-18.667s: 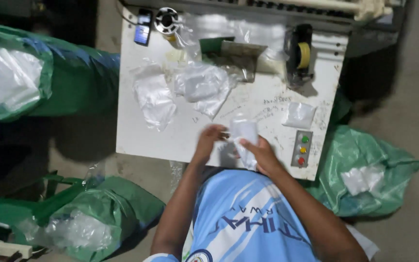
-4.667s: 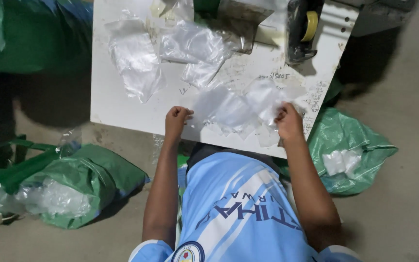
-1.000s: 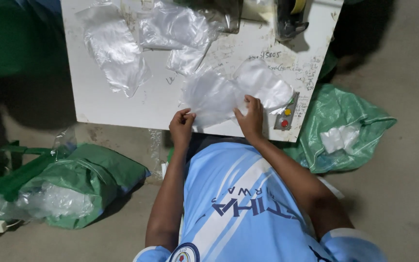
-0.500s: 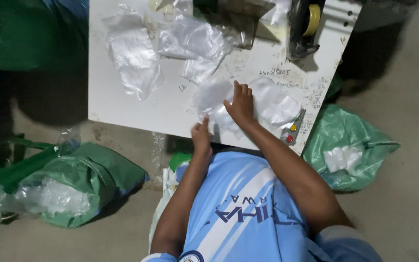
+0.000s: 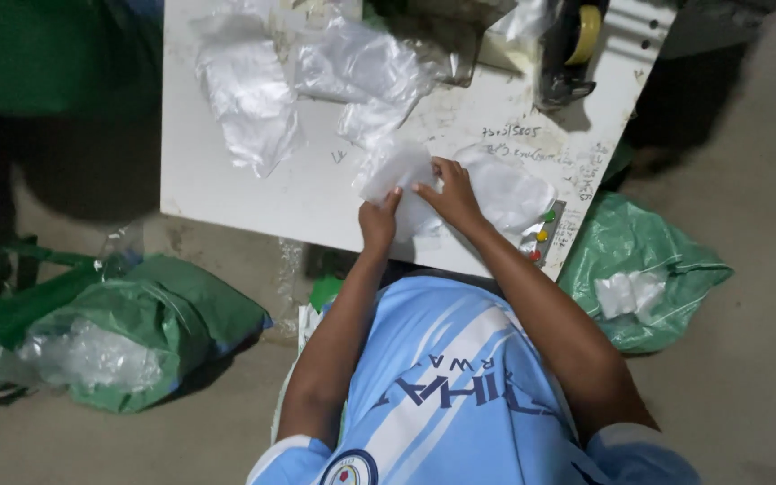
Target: Folding and stacking small plastic bags on a work table in a factory setting.
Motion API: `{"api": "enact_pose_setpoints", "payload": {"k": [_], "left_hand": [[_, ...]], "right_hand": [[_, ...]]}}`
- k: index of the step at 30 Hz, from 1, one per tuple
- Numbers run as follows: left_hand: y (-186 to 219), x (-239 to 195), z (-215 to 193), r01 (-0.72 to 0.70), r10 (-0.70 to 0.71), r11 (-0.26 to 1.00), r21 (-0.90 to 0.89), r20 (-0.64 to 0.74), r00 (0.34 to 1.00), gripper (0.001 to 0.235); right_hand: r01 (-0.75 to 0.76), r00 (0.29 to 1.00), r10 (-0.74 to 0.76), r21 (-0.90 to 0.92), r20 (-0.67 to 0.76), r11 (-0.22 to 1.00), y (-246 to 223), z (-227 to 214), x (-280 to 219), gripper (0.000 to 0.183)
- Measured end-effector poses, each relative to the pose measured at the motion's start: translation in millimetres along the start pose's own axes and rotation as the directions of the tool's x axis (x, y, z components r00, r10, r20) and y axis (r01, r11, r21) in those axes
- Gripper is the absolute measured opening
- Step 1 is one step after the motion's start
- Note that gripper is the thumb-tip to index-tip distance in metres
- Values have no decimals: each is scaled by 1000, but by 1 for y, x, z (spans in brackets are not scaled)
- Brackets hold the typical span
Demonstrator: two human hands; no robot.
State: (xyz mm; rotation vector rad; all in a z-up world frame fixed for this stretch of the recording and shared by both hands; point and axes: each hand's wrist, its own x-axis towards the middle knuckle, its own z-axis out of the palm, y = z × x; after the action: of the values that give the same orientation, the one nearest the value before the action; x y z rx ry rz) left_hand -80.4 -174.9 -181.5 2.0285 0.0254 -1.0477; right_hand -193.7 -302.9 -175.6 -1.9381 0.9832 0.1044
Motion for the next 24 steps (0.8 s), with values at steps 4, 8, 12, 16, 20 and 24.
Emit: {"api": "enact_pose_setpoints", "payload": {"k": [4,8,12,16,20,24], "left_hand": [[21,-42,-50,-184,184,983,-23,227,956,57],[64,-114,-96,-399,274,901,169,491,827,58],[89,-147,-123,-40,5,999,24,794,607,28],[36,-123,-94,128,-221,973,193,609,762,63],[29,-108,-97,-72,-52,972,224,500,865,50],[28,-101,-114,-457,350,888,41,585,732,91]], "right_hand": [[-7,997,-10,230,73,973,-10,-46,-35,125],[-125,924,-22,355,383,926,-49,-95,-93,84],[-459,827,122,534,548,710,-12,-74,-113,37],[-51,984,-8,321,179,946,-49,-73,-120,51],[-433,772,173,308,611,847,-28,-39,-128,63],[-569,752,341,296,564,767,-36,-35,-122,74]]}}
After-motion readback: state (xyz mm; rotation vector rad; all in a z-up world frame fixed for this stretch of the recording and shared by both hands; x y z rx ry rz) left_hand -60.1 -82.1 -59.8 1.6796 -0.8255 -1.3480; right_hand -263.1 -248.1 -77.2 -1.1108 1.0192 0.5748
